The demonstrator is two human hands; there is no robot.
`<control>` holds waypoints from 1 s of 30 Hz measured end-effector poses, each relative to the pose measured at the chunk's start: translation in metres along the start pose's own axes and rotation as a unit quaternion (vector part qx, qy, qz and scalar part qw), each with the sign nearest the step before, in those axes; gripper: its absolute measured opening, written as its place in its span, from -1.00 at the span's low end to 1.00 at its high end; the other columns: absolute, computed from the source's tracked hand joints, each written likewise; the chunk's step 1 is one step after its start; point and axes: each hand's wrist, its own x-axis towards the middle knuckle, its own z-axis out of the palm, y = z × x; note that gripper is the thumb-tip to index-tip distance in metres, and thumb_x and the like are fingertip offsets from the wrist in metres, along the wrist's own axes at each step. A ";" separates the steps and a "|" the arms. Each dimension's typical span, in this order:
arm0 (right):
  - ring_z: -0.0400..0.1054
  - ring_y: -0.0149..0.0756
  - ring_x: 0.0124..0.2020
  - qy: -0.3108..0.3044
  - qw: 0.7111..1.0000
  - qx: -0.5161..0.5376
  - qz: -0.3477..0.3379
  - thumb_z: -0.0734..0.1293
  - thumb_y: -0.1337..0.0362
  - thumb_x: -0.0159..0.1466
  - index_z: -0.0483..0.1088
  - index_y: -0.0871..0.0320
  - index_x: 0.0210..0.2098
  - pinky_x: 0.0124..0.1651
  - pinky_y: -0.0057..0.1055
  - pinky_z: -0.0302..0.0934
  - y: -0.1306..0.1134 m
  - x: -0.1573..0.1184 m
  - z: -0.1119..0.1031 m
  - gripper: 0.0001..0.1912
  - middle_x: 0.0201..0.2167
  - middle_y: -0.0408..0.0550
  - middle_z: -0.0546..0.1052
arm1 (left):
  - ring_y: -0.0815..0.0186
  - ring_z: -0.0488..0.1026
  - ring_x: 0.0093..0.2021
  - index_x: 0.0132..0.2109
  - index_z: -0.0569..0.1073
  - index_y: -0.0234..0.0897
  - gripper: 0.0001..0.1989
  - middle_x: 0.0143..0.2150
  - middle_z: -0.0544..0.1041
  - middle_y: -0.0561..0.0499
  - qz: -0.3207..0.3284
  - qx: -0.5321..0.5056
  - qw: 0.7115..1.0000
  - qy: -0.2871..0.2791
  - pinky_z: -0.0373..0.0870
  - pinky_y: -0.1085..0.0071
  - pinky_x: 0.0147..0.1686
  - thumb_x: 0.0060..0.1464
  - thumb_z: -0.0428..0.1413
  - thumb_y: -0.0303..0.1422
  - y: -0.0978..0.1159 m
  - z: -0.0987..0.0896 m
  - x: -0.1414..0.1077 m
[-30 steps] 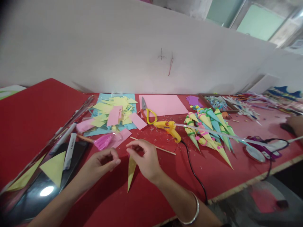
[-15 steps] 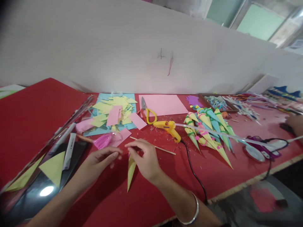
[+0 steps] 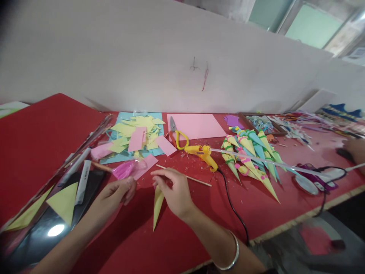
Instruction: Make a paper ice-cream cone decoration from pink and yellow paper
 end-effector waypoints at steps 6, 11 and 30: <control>0.37 -0.37 -0.43 0.018 0.999 -0.030 -0.003 0.28 0.35 0.12 0.41 0.15 -0.41 -0.36 -0.48 0.26 0.000 0.000 0.000 -0.93 -0.47 -0.12 0.48 | 0.47 0.08 -0.63 -0.53 0.26 -0.24 -0.78 -0.65 0.16 0.21 -0.014 -0.023 1.000 0.007 0.06 0.53 -0.61 -0.03 0.01 -0.23 0.008 0.001 -0.001; 0.40 -0.38 -0.44 -0.004 1.000 0.005 0.005 0.21 0.36 0.19 0.41 0.14 -0.33 -0.33 -0.45 0.29 -0.002 -0.001 0.000 -0.85 -0.43 -0.10 0.48 | 0.45 0.18 -0.60 -0.40 0.38 -0.25 -0.83 -0.59 0.27 0.17 -0.022 -0.018 0.999 -0.020 0.12 0.52 -0.56 -0.03 0.02 -0.24 0.010 0.001 0.000; 0.36 -0.36 -0.40 0.021 0.998 -0.058 -0.024 0.25 0.36 0.13 0.41 0.13 -0.40 -0.33 -0.47 0.24 -0.001 -0.001 0.000 -0.91 -0.45 -0.11 0.47 | 0.45 0.14 -0.57 -0.39 0.32 -0.22 -0.90 -0.58 0.21 0.19 -0.019 -0.042 0.998 0.037 0.10 0.53 -0.54 -0.03 0.03 -0.29 0.004 -0.001 0.001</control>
